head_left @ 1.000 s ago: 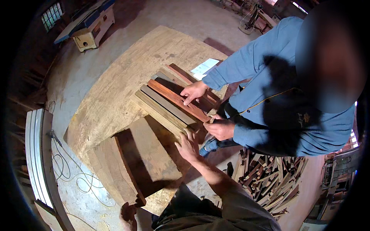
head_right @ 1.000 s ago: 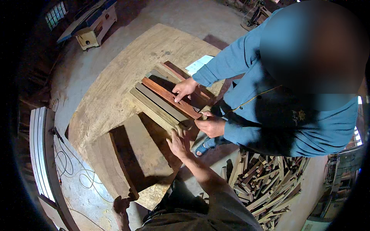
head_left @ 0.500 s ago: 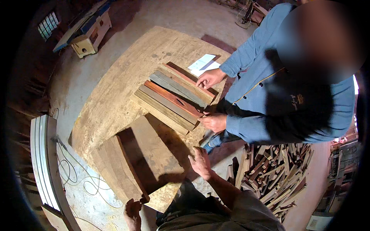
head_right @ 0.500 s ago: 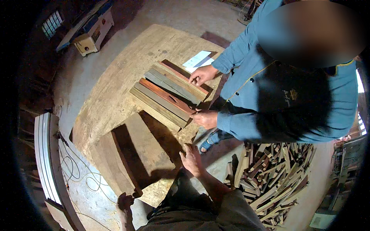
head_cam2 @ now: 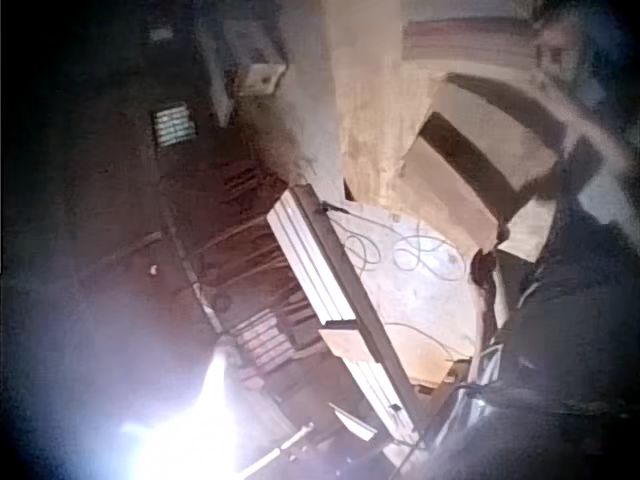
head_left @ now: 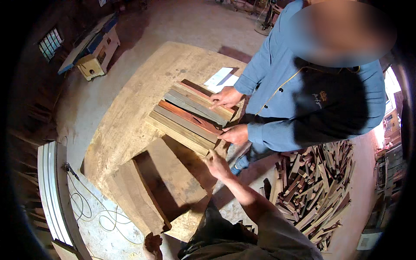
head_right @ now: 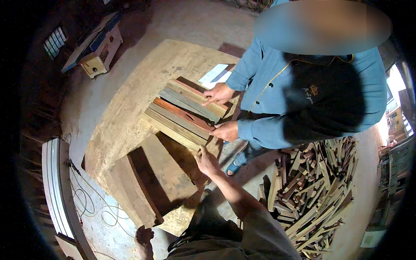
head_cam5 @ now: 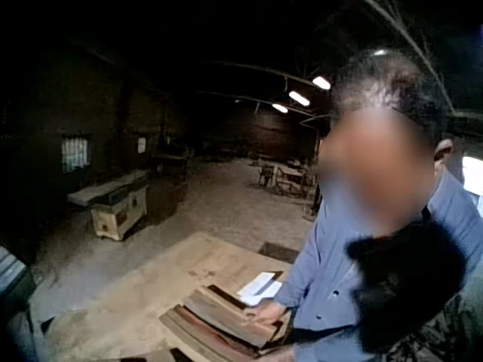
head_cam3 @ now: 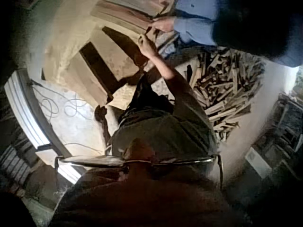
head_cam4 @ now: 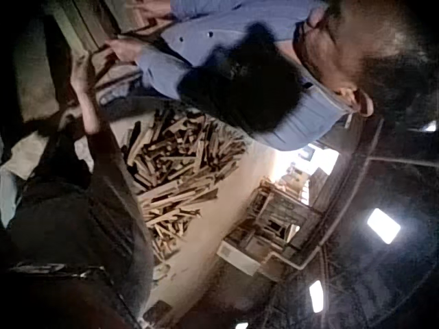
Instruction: The person uses a sliding table saw to cut wooden planks, moving the carriage back and forth and then carrying the cut pieces to a nearby worktable.
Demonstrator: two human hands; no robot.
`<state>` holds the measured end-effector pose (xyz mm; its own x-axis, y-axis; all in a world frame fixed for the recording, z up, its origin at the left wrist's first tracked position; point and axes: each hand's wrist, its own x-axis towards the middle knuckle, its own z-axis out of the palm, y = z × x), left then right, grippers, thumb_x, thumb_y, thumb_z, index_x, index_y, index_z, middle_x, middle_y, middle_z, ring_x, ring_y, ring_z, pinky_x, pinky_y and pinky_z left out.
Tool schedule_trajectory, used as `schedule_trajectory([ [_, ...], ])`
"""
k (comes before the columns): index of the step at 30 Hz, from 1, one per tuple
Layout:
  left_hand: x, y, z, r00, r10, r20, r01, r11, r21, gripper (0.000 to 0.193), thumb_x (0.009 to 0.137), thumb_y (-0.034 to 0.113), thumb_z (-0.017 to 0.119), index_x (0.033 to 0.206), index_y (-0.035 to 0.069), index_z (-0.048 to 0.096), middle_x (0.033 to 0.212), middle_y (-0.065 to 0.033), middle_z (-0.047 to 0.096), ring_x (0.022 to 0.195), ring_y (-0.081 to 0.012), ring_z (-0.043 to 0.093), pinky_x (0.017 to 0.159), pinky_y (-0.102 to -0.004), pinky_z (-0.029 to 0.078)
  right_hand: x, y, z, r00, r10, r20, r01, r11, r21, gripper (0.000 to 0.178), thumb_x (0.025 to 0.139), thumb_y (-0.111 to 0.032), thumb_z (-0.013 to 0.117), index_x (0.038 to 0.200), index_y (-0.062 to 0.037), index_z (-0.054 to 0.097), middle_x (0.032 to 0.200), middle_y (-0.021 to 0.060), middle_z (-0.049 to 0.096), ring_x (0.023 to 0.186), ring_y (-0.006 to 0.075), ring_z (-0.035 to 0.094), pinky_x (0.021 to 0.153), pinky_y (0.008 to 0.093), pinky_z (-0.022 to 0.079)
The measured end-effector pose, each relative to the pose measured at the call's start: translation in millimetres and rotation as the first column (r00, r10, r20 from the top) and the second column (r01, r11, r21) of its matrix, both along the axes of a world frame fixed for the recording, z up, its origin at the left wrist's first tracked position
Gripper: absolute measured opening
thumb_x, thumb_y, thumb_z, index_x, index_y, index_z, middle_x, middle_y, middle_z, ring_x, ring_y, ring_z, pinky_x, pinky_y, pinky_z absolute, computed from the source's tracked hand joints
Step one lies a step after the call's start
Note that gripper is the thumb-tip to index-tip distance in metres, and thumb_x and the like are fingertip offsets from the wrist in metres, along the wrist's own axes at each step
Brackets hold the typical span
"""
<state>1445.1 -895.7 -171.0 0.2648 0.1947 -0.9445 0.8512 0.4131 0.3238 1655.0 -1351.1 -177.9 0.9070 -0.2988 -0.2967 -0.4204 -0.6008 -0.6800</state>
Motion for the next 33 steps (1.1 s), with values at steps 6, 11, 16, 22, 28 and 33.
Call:
schedule_trajectory([
  [6, -10, -33, 34, 0.777, -0.257, 0.574, 0.116, 0.956, 0.271, 0.021, 0.097, 0.019, 0.065, 0.106, 0.002, 0.056, 0.081, -0.0076, 0.059, 0.065, -0.0158, 0.053, 0.059, -0.0294, 0.044, -98, 28, -42, 0.993, -0.034, 0.114, 0.031, 0.999, 0.029, 0.051, 0.097, -0.035, 0.062, 0.138, -0.0077, 0.051, 0.107, 0.0226, 0.071, 0.098, 0.0377, 0.07, 0.083, 0.0472, 0.056],
  [11, -4, -35, 33, 0.606, -0.285, 0.743, 0.039, 0.943, 0.331, 0.038, 0.092, 0.011, 0.07, 0.126, -0.001, 0.058, 0.097, -0.0139, 0.07, 0.08, -0.0196, 0.065, 0.072, -0.0316, 0.052, -167, 27, -90, 0.988, 0.147, -0.04, -0.152, 0.978, -0.145, 0.046, 0.095, -0.032, 0.065, 0.133, -0.0092, 0.056, 0.094, 0.0164, 0.071, 0.089, 0.0318, 0.072, 0.08, 0.0413, 0.057],
  [16, 26, 23, -30, 0.694, 0.1, 0.713, -0.381, 0.891, 0.247, 0.039, 0.097, 0.002, 0.062, 0.135, -0.003, 0.055, 0.115, -0.0129, 0.065, 0.1, -0.0186, 0.062, 0.087, -0.0307, 0.051, -176, 30, -65, 0.998, 0.042, -0.037, -0.039, 0.997, 0.074, 0.05, 0.095, -0.038, 0.064, 0.134, -0.0073, 0.056, 0.115, 0.0229, 0.068, 0.104, 0.0403, 0.066, 0.088, 0.0463, 0.053],
  [22, 52, 41, -43, 0.77, -0.465, 0.436, 0.094, 0.76, 0.643, 0.065, 0.102, 0.028, 0.06, 0.15, -0.006, 0.032, 0.147, -0.0239, 0.046, 0.132, -0.0311, 0.049, 0.107, -0.0374, 0.042, -135, 52, -30, 0.991, 0.048, 0.126, -0.045, 0.999, -0.028, 0.058, 0.093, -0.037, 0.069, 0.131, 0.0032, 0.054, 0.118, 0.022, 0.067, 0.109, 0.0358, 0.065, 0.097, 0.0417, 0.05],
  [28, 49, 32, -74, 0.664, -0.449, 0.598, 0.051, 0.825, 0.562, 0.07, 0.101, 0.028, 0.06, 0.155, -0.003, 0.025, 0.135, -0.0186, 0.057, 0.117, -0.0266, 0.058, 0.1, -0.0388, 0.046, -117, 92, -21, 0.973, 0.132, 0.191, -0.112, 0.988, -0.11, 0.068, 0.091, -0.039, 0.07, 0.139, 0.004, 0.049, 0.136, 0.0289, 0.055, 0.128, 0.0425, 0.052, 0.108, 0.0455, 0.042],
  [33, 47, 34, -67, 0.812, -0.193, 0.55, 0.106, 0.977, 0.185, 0.046, 0.092, 0.026, 0.063, 0.129, 0.001, 0.054, 0.118, -0.0117, 0.065, 0.101, -0.0235, 0.062, 0.087, -0.0375, 0.05, -117, 91, -19, 0.99, 0.079, 0.12, -0.071, 0.995, -0.068, 0.071, 0.091, -0.04, 0.069, 0.141, 0.0051, 0.047, 0.138, 0.0294, 0.054, 0.129, 0.0433, 0.051, 0.109, 0.0471, 0.041],
])
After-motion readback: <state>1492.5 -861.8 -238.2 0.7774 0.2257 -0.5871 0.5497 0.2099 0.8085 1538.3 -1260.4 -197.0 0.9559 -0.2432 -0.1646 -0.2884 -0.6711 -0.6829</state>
